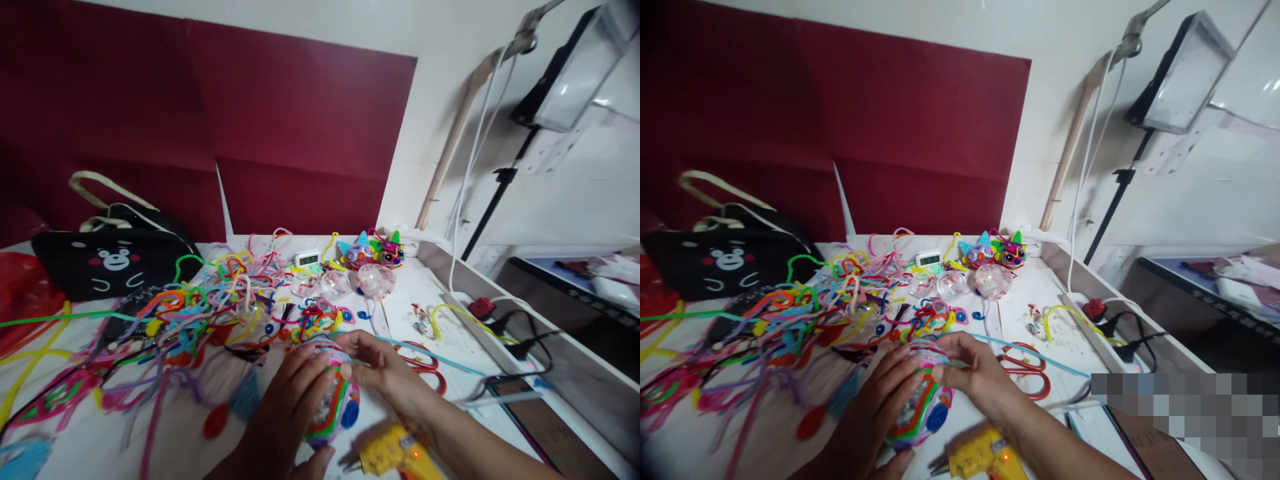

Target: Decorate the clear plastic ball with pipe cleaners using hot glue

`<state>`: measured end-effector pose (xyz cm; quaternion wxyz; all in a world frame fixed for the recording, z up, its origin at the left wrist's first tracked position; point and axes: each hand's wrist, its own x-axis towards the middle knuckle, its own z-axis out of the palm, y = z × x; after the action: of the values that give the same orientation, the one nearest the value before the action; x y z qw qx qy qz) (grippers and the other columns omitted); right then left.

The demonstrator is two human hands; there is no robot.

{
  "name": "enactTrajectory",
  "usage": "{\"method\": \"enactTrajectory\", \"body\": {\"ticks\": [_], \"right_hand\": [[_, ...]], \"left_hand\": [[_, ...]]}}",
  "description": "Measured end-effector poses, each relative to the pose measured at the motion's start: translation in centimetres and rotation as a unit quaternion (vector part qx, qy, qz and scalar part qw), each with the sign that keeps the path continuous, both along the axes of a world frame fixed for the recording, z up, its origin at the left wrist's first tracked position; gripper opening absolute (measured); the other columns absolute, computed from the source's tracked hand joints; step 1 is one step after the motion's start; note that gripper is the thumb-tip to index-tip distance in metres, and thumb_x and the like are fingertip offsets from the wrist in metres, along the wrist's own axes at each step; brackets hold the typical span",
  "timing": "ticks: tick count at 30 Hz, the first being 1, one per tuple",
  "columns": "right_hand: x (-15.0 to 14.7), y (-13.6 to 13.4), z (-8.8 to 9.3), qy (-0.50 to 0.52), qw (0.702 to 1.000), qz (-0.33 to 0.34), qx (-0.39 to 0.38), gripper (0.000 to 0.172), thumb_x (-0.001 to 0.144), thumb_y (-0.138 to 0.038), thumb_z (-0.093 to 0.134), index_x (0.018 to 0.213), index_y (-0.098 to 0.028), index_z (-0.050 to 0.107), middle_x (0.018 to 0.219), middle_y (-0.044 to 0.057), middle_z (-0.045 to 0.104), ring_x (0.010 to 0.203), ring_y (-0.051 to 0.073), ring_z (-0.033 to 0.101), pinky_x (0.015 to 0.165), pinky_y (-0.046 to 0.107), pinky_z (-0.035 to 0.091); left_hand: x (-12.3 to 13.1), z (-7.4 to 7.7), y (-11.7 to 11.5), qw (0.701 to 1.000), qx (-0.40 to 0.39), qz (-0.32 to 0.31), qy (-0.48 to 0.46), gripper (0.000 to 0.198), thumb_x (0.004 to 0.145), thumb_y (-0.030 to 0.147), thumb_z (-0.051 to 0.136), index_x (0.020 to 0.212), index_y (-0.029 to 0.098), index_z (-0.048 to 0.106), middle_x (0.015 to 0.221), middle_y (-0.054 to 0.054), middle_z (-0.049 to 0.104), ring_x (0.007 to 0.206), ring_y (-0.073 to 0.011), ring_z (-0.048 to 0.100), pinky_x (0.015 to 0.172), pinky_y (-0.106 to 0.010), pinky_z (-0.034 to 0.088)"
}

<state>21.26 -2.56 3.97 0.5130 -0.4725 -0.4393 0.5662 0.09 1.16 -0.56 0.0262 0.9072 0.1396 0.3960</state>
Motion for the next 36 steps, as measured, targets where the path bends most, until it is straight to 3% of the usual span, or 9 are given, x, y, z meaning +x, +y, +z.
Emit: {"method": "enactTrajectory", "body": {"ticks": [10, 17, 31, 36], "right_hand": [[-0.21, -0.24, 0.26, -0.019, 1.000, -0.008, 0.001, 0.044, 0.064, -0.045, 0.085, 0.098, -0.022, 0.067, 0.099, 0.004, 0.067, 0.099, 0.023, 0.058, 0.086, 0.035, 0.044], [-0.34, -0.25, -0.23, 0.008, 1.000, -0.005, 0.006, 0.046, 0.064, -0.043, 0.086, 0.098, -0.021, 0.066, 0.094, 0.004, 0.068, 0.090, 0.020, 0.057, 0.082, 0.033, 0.044], [-0.09, -0.27, -0.60, -0.005, 1.000, 0.003, 0.006, 0.042, 0.071, -0.042, 0.081, 0.104, -0.022, 0.065, 0.105, 0.005, 0.064, 0.100, 0.024, 0.057, 0.088, 0.037, 0.043], [-0.20, -0.29, -0.18, -0.008, 1.000, -0.008, -0.004, 0.044, 0.067, -0.044, 0.084, 0.100, -0.022, 0.065, 0.105, 0.005, 0.065, 0.102, 0.024, 0.057, 0.090, 0.038, 0.043]], "left_hand": [[-0.16, 0.49, 0.16, 1.000, 0.011, -0.022, 0.016, 0.068, 0.083, 0.023, 0.054, 0.146, 0.005, 0.035, 0.150, -0.019, 0.036, 0.146, -0.0353, 0.025, 0.121, -0.052, 0.027], [0.10, 0.51, 0.35, 0.999, 0.017, -0.033, 0.000, 0.067, 0.085, 0.025, 0.051, 0.146, 0.005, 0.034, 0.150, -0.019, 0.035, 0.146, -0.0349, 0.025, 0.121, -0.053, 0.025], [-0.17, 0.88, 0.11, 0.999, -0.005, -0.036, 0.023, 0.069, 0.085, 0.025, 0.051, 0.147, 0.006, 0.030, 0.150, -0.017, 0.034, 0.147, -0.0333, 0.022, 0.123, -0.050, 0.019], [-0.20, 0.76, 0.17, 0.999, -0.011, -0.040, 0.019, 0.070, 0.085, 0.028, 0.051, 0.148, 0.005, 0.029, 0.150, -0.018, 0.034, 0.147, -0.0340, 0.022, 0.123, -0.051, 0.019]]}}
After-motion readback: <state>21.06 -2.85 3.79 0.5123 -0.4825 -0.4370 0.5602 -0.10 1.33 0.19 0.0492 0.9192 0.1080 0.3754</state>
